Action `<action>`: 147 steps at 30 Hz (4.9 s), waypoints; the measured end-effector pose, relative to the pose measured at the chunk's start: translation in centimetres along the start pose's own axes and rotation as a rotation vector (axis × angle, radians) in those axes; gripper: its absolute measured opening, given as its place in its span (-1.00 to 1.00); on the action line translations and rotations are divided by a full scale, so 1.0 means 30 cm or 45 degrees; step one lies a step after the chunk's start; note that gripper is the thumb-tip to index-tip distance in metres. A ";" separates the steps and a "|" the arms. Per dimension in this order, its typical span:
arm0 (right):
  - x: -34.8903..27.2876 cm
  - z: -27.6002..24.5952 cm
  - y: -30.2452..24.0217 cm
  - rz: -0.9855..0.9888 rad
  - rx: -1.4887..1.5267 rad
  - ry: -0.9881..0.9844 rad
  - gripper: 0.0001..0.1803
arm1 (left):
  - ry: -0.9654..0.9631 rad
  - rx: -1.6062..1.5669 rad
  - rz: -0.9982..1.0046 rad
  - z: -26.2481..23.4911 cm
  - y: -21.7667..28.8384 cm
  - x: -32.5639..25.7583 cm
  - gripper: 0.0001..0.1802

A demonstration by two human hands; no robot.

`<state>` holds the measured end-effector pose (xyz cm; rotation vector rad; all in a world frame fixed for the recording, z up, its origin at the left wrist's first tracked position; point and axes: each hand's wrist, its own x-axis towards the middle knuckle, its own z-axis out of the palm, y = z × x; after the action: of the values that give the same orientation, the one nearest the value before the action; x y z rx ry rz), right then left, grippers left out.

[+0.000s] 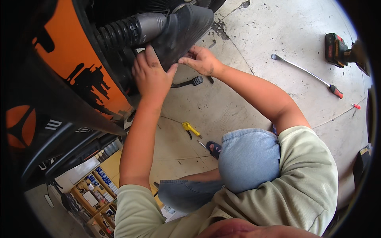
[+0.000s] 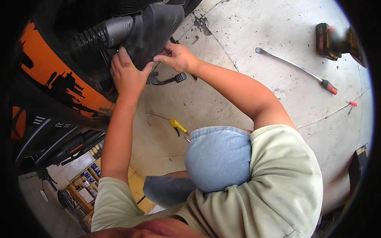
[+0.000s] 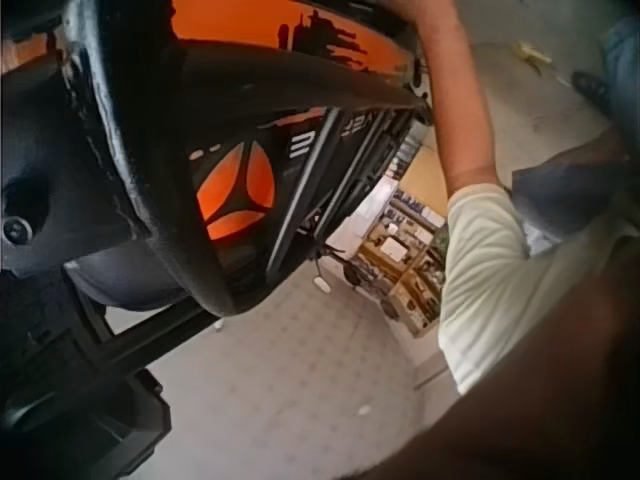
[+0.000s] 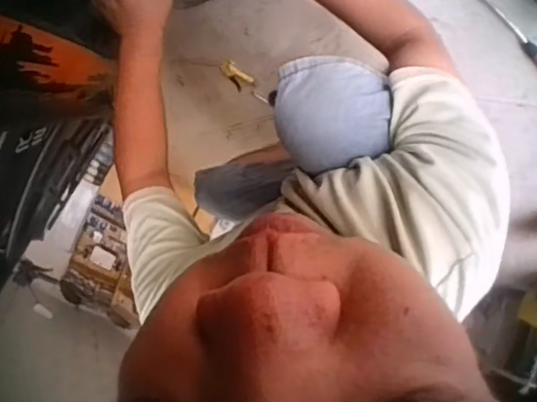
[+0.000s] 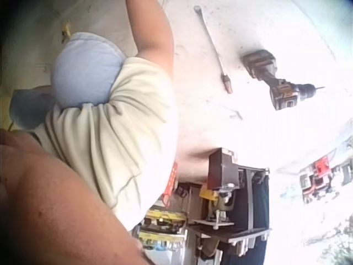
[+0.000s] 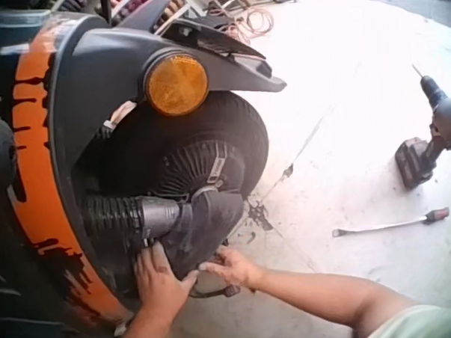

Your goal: The person assembles a moped by attaching a black plastic cover to the rear wheel area using a cordless drill and hand tools. They position the cover, secure it with screws, and then organize tools into a drawer.

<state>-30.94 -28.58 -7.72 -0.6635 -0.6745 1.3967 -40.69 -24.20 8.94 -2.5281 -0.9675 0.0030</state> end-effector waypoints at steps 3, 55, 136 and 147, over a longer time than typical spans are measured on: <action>-0.029 -0.067 -0.003 -0.140 -0.056 0.372 -0.65 | -0.071 0.111 -0.096 -0.045 0.045 0.007 0.05; -0.144 -0.301 0.037 0.580 -2.146 -0.329 -0.51 | -0.841 -0.501 -1.789 0.577 0.052 -1.553 -0.42; -2.044 0.030 0.208 1.163 -0.787 2.076 -0.53 | -0.645 -2.405 0.614 -0.074 1.039 -0.095 -0.82; -2.245 0.608 0.484 1.036 -0.249 2.786 -0.53 | -0.743 -2.466 0.515 0.096 0.994 -0.174 -0.80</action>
<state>-58.01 -94.48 -9.20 -2.1106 1.3367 0.4727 -26.10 -46.19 -6.19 -4.6851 -0.5278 -0.1533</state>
